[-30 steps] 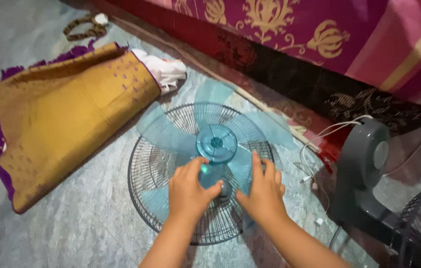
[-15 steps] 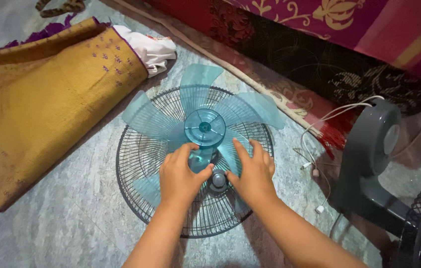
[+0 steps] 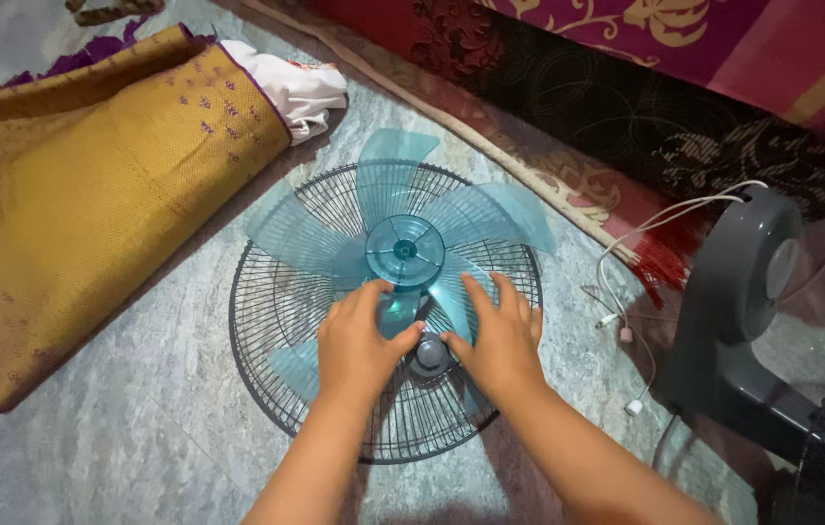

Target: The person removes the front grill, unscrews the central hub nut, and detaches the fan blades from the motor shaft. The person then removes the rear grill and places the parts on the floor.

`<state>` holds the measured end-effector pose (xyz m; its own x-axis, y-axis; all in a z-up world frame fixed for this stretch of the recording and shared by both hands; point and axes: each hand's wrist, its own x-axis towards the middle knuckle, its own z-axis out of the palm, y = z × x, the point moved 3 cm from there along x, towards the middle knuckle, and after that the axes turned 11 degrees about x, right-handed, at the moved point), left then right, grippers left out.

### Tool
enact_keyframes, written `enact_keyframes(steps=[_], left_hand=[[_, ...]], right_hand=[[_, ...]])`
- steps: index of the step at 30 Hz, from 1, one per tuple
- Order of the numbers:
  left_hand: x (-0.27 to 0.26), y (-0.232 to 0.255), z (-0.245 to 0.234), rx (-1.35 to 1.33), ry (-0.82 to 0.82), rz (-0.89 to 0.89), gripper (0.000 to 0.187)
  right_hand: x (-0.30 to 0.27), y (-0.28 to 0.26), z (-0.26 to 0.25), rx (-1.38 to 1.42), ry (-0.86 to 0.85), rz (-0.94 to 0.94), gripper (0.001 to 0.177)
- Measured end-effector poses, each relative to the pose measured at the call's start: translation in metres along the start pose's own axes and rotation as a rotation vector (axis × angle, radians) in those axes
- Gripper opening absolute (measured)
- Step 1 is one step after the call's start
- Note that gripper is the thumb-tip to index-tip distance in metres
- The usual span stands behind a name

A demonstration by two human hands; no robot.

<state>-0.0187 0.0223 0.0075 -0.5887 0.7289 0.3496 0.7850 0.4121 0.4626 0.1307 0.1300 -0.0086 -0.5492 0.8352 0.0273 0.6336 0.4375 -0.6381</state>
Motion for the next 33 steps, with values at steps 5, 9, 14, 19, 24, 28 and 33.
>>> enact_keyframes(steps=[5, 9, 14, 19, 24, 28, 33], left_hand=[[-0.001, 0.002, 0.000, 0.021, -0.052, -0.030, 0.064], [0.000, 0.008, -0.001, 0.187, -0.095, -0.062, 0.073], [-0.004, 0.024, -0.010, 0.276, -0.235, -0.134, 0.099], [-0.007, 0.052, -0.025, 0.280, -0.283, -0.044, 0.106], [-0.018, 0.081, -0.035, 0.323, -0.193, 0.094, 0.086], [-0.024, 0.108, -0.038, 0.312, -0.195, 0.150, 0.085], [-0.030, 0.150, -0.039, 0.210, -0.178, 0.212, 0.086]], right_hand=[[0.000, 0.004, 0.000, 0.048, -0.022, -0.007, 0.081], [0.000, 0.006, -0.001, 0.039, -0.014, -0.050, 0.073], [-0.007, -0.001, -0.014, -0.099, 0.021, -0.195, 0.077], [-0.014, -0.006, -0.040, -0.097, 0.045, -0.240, 0.078], [-0.030, -0.001, -0.071, -0.143, 0.107, -0.337, 0.070], [-0.046, 0.001, -0.097, -0.160, 0.121, -0.353, 0.067], [-0.062, 0.005, -0.134, -0.178, 0.138, -0.389, 0.067]])
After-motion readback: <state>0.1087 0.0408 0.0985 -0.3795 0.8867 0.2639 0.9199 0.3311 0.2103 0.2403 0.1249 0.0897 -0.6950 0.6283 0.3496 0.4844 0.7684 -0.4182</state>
